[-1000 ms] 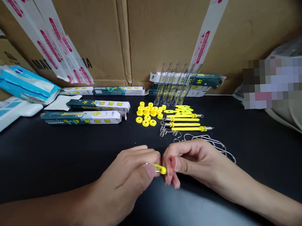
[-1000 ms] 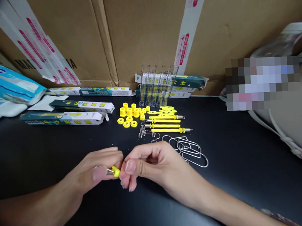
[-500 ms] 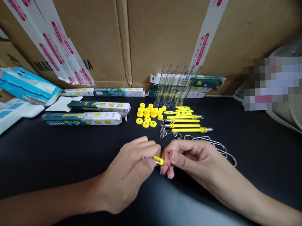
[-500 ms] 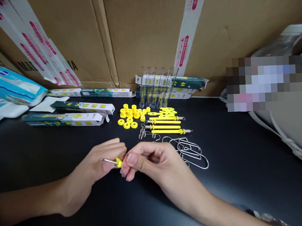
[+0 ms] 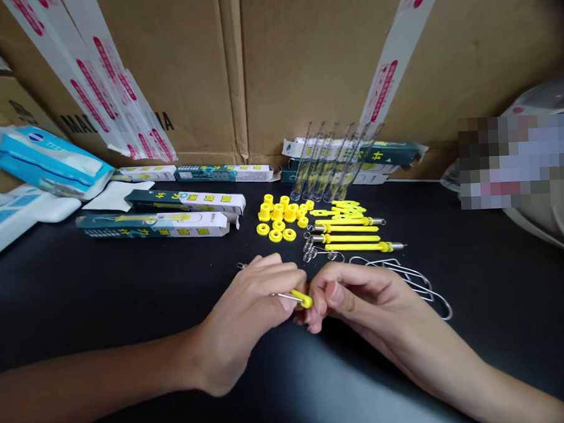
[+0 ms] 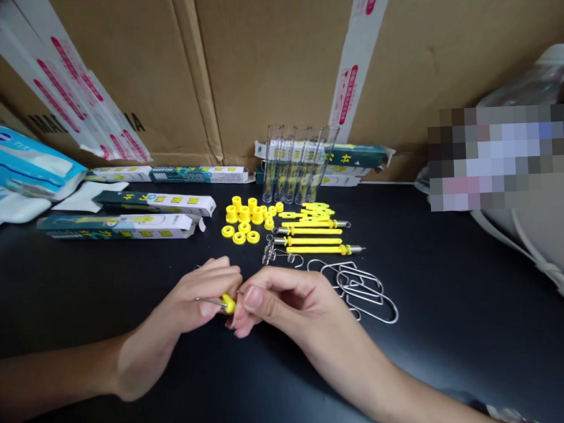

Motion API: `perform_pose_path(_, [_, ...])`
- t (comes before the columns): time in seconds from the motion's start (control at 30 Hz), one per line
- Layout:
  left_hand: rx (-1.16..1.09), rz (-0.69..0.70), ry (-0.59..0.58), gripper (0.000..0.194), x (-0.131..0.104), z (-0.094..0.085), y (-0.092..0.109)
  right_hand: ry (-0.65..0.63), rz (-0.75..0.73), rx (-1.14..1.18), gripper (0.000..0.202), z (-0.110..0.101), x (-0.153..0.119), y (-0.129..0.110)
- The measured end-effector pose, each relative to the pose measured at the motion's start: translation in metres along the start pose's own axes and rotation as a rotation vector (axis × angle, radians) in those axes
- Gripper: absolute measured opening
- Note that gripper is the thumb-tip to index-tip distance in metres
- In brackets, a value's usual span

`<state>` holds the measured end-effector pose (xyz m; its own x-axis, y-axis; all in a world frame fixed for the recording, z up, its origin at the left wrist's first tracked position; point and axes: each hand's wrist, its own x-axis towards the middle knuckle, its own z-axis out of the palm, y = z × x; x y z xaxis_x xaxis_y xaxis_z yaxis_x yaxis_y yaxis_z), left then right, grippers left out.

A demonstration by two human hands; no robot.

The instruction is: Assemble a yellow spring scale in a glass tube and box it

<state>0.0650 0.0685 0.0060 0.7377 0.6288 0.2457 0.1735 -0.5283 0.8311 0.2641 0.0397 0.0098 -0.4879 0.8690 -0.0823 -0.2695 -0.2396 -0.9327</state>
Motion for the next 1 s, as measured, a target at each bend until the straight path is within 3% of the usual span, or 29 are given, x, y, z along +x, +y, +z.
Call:
perform_pose_path(0.13, [-0.040, -0.049, -0.002, 0.036, -0.001, 0.001, 0.006, 0.007, -0.046, -0.054, 0.029, 0.001, 0.001, 0.001])
perform_pose_path(0.4, [0.019, -0.086, 0.015, 0.031, -0.006, 0.005, 0.010, 0.163, -0.313, -0.488, 0.026, 0.005, -0.008, -0.004])
perform_pose_path(0.5, [0.032, -0.065, 0.012, 0.032, -0.005, 0.004, 0.013, 0.148, -0.233, -0.412, 0.026, 0.003, -0.006, -0.005])
perform_pose_path(0.7, [0.035, -0.056, -0.024, 0.029, -0.004, 0.000, 0.020, 0.028, 0.011, -0.048, 0.029, -0.004, 0.000, -0.001])
perform_pose_path(0.87, [0.027, -0.014, -0.033, 0.054, -0.005, 0.003, 0.018, 0.050, 0.016, -0.002, 0.020, -0.003, -0.002, -0.001])
perform_pose_path(1.0, [0.005, -0.090, 0.000, 0.056, -0.006, 0.005, 0.019, 0.128, -0.038, -0.071, 0.015, 0.004, -0.004, -0.003])
